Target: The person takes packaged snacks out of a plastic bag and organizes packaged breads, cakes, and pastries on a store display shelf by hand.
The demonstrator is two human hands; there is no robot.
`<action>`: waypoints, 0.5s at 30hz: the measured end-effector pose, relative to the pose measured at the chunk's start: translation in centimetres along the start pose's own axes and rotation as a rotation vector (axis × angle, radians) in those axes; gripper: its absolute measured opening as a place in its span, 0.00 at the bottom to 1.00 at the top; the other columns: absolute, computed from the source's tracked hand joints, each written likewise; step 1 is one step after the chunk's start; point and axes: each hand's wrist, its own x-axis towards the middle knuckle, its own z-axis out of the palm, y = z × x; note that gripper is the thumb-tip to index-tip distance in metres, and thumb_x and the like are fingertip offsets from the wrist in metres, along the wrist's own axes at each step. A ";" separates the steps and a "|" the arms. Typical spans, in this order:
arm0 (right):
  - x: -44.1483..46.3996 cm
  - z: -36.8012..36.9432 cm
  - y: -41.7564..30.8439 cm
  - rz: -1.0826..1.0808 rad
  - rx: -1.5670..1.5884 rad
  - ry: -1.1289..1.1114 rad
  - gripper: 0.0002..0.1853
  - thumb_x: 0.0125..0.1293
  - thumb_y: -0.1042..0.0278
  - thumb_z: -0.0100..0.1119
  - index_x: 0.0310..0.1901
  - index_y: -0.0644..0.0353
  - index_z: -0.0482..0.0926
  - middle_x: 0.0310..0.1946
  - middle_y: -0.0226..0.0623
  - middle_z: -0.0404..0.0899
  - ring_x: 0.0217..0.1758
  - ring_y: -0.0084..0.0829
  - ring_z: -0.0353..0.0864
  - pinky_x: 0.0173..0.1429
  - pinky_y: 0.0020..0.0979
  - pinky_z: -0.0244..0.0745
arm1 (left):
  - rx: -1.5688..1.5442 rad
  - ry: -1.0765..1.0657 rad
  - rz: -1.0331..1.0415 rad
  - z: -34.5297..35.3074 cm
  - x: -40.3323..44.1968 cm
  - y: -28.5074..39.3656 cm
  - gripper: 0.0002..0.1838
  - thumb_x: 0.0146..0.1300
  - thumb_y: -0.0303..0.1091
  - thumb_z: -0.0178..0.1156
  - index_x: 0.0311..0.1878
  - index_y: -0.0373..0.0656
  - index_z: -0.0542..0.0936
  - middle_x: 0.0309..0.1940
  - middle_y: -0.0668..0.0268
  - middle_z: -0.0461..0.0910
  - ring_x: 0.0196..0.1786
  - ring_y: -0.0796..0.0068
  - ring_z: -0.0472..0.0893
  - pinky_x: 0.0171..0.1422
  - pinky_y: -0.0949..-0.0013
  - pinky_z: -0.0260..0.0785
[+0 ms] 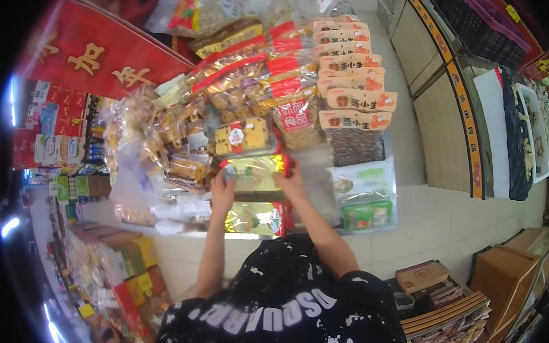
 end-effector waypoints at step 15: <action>-7.2 -5.9 -1.3 -0.489 -0.761 0.396 0.42 0.62 0.60 0.59 0.70 0.72 0.48 0.64 0.60 0.63 0.67 0.49 0.64 0.70 0.40 0.58 | -1.029 -0.751 -0.640 7.5 3.9 2.1 0.27 0.69 0.52 0.52 0.61 0.39 0.71 0.55 0.62 0.77 0.56 0.69 0.78 0.61 0.63 0.70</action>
